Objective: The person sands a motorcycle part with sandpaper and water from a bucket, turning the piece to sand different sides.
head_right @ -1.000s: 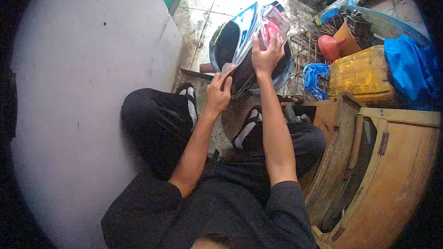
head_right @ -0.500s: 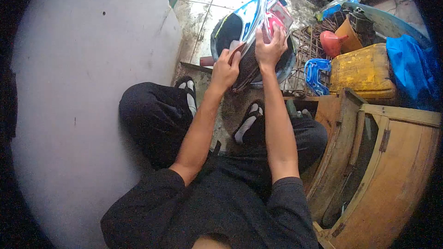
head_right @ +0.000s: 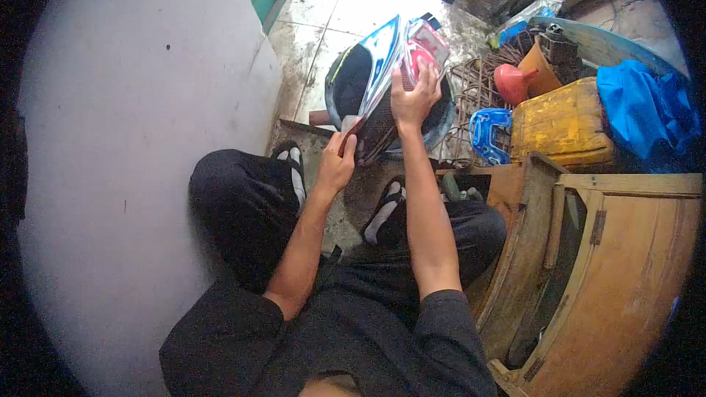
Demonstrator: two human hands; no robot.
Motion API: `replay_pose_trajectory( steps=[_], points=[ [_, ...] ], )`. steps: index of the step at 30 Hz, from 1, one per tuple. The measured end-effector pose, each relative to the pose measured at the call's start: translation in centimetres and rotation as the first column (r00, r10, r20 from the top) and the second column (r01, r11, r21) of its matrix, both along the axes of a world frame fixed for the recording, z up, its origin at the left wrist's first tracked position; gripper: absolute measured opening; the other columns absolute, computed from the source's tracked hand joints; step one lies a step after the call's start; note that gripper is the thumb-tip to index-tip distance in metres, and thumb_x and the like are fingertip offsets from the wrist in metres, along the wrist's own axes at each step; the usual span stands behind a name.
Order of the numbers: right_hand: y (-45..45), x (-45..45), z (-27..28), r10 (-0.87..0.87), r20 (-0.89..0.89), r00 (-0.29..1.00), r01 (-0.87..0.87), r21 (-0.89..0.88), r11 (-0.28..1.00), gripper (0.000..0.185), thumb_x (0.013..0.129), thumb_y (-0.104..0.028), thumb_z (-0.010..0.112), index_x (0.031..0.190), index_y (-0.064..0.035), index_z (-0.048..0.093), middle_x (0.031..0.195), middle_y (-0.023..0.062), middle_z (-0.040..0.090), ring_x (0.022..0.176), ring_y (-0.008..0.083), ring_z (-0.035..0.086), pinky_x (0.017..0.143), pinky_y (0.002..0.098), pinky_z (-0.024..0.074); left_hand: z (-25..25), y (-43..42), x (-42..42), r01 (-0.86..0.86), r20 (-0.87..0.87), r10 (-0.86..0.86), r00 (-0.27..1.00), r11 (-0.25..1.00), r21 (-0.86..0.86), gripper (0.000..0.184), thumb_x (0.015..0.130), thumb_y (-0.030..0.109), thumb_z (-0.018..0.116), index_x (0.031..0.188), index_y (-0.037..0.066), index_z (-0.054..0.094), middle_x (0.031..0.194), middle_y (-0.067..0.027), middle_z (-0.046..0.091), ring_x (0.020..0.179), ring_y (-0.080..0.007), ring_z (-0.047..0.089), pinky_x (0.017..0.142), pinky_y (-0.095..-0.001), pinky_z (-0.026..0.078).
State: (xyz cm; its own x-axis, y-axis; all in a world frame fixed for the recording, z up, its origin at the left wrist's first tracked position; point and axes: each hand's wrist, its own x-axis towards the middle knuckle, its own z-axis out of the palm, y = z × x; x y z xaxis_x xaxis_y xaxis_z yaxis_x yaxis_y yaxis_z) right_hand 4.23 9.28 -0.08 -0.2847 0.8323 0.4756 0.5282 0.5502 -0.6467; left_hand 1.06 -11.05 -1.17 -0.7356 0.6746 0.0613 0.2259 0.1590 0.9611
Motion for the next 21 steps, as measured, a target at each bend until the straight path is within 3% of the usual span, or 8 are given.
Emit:
replay_pose_trajectory(
  steps=[6,11,13,15,17,21],
  points=[
    [-0.4,0.0,0.2,-0.015,-0.001,1.000,0.015,0.008,1.000,0.065,0.085,-0.050,0.068,0.133,-0.0070,0.058,0.143,0.0226,0.048,0.136,0.0370,0.040,0.115,0.0475,0.0246,0.6,2.8,-1.6,0.002,-0.009,-0.002,1.000,0.998,-0.059,0.038,0.103,0.030,0.048,0.139,0.028,0.057,0.105,-0.0207,0.061,0.098,-0.0447,0.062,0.083,-0.0492,0.051],
    [0.1,-0.1,-0.2,-0.012,-0.020,1.000,0.012,0.017,1.000,0.066,0.084,-0.051,0.069,0.132,-0.0068,0.058,0.142,0.0226,0.049,0.136,0.0383,0.039,0.115,0.0473,0.0249,-1.9,0.0,1.0,-0.044,-0.120,0.062,0.991,0.988,0.149,0.036,0.102,0.029,0.050,0.136,0.025,0.060,0.107,-0.0203,0.062,0.098,-0.0446,0.063,0.083,-0.0506,0.051],
    [-0.3,-0.1,0.0,-0.028,-0.031,0.999,0.028,-0.006,1.000,0.065,0.085,-0.051,0.068,0.132,-0.0072,0.058,0.142,0.0224,0.049,0.136,0.0390,0.039,0.115,0.0476,0.0252,0.2,2.0,-0.6,-0.041,-0.021,0.040,0.999,0.997,-0.071,0.034,0.102,0.031,0.049,0.132,0.023,0.062,0.102,-0.0212,0.061,0.097,-0.0451,0.062,0.082,-0.0519,0.050],
    [-0.5,0.0,-0.1,-0.027,-0.033,0.999,0.027,-0.012,1.000,0.064,0.086,-0.051,0.067,0.133,-0.0076,0.058,0.142,0.0225,0.049,0.135,0.0391,0.039,0.115,0.0481,0.0254,1.2,3.8,-2.1,-0.031,-0.001,0.031,1.000,0.995,-0.097,0.033,0.102,0.032,0.048,0.131,0.021,0.062,0.100,-0.0212,0.061,0.097,-0.0451,0.061,0.081,-0.0521,0.049],
    [-0.2,0.0,-0.1,-0.011,-0.033,0.999,0.010,-0.013,1.000,0.064,0.087,-0.051,0.066,0.133,-0.0078,0.058,0.142,0.0225,0.049,0.136,0.0390,0.039,0.115,0.0484,0.0248,1.6,2.7,-1.6,-0.001,0.036,0.004,0.999,0.997,-0.075,0.033,0.102,0.031,0.048,0.131,0.022,0.062,0.100,-0.0205,0.061,0.098,-0.0442,0.062,0.082,-0.0515,0.049],
    [-0.1,0.0,-0.2,-0.006,-0.027,1.000,0.006,0.010,1.000,0.064,0.087,-0.050,0.066,0.133,-0.0075,0.058,0.143,0.0236,0.049,0.137,0.0374,0.039,0.116,0.0475,0.0237,-0.5,-0.1,0.8,-0.037,-0.069,0.044,0.997,0.994,0.102,0.035,0.103,0.030,0.048,0.135,0.024,0.060,0.102,-0.0198,0.062,0.098,-0.0420,0.063,0.081,-0.0507,0.049]
  ],
)
